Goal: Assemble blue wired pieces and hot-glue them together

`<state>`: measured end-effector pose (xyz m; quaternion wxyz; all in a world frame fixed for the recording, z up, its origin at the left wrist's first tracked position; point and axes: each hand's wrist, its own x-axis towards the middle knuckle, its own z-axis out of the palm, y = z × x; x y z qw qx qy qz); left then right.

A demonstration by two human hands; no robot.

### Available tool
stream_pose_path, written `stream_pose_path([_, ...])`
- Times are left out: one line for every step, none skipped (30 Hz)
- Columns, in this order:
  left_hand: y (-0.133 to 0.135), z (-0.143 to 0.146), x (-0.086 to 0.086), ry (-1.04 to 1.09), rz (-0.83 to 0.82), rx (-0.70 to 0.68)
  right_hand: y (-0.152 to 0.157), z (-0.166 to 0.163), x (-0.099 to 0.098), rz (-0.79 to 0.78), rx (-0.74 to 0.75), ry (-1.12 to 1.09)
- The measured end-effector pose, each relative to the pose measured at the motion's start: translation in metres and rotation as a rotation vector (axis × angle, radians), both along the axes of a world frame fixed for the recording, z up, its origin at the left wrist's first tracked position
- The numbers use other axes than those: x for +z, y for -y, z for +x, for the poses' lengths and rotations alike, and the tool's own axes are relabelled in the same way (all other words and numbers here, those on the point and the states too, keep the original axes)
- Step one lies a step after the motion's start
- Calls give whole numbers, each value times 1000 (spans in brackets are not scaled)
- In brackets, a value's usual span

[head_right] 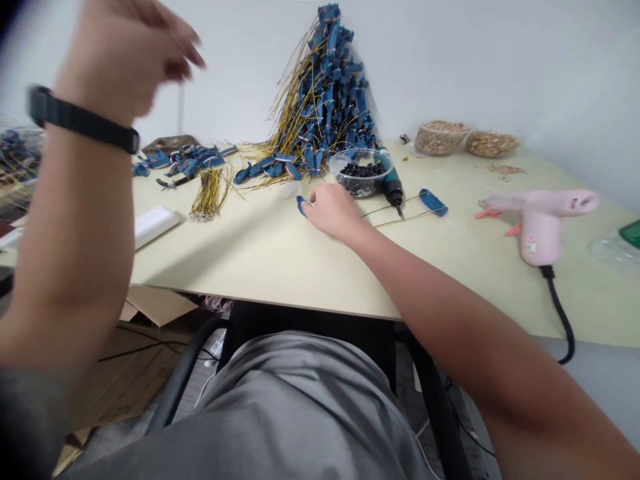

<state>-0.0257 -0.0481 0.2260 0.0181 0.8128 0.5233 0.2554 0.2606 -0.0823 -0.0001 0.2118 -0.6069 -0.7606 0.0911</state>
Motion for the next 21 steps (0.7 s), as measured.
stream_pose_path([5, 14, -25, 69, -97, -32, 0, -2, 1, -8, -9, 12])
stream_pose_path([8, 26, -50, 127, -169, -61, 1, -3, 2, -16, -18, 24])
stream_pose_path([9, 37, -74, 141, -199, -81, 1, -4, 2, -28, -26, 33])
stream_pose_path([8, 45, -97, 146, -217, -93, 1, -5, 3, -40, -31, 39])
stream_pose_path([6, 51, -117, 156, -248, -103, 2, -5, 3, -48, -34, 42])
stream_pose_path([2, 53, -135, 196, -323, -117, 3, -6, 4, -51, -36, 44])
stream_pose_path([-1, 54, -151, 239, -422, -126, 4, -5, 4, -51, -35, 44])
stream_pose_path([-5, 53, -164, 283, -519, -134, 5, -5, 4, -49, -31, 41])
stream_pose_path([-9, 50, -175, 325, -598, -146, 6, -4, 4, -44, -27, 35])
stream_pose_path([-13, 48, -184, 351, -653, -162, 7, -3, 4, -33, -20, 24])
stream_pose_path([-16, 45, -191, 372, -684, -179, 7, -1, 5, -17, -10, 6])
stream_pose_path([-18, 43, -196, 383, -704, -201, 7, 1, 5, 2, 5, -19])
stream_pose_path([-20, 42, -199, 387, -714, -225, 6, 3, 5, 22, 26, -47])
stream_pose_path([-21, 41, -202, 384, -719, -249, 5, 5, 5, 42, 52, -77])
stream_pose_path([-21, 41, -203, 373, -722, -271, 4, 7, 5, 57, 82, -107])
stream_pose_path([-21, 42, -205, 358, -718, -292, 3, 8, 5, 64, 112, -133])
stream_pose_path([-21, 43, -206, 342, -703, -309, 1, 9, 5, 66, 140, -151])
stream_pose_path([-21, 44, -208, 327, -681, -327, 0, 10, 5, 64, 162, -161])
stream_pose_path([-21, 46, -209, 316, -659, -344, 0, 10, 5, 58, 178, -166])
stream_pose_path([-21, 47, -211, 308, -642, -361, -1, 10, 5, 51, 188, -169])
stream_pose_path([-21, 48, -213, 305, -629, -376, -1, 10, 5, 42, 195, -172])
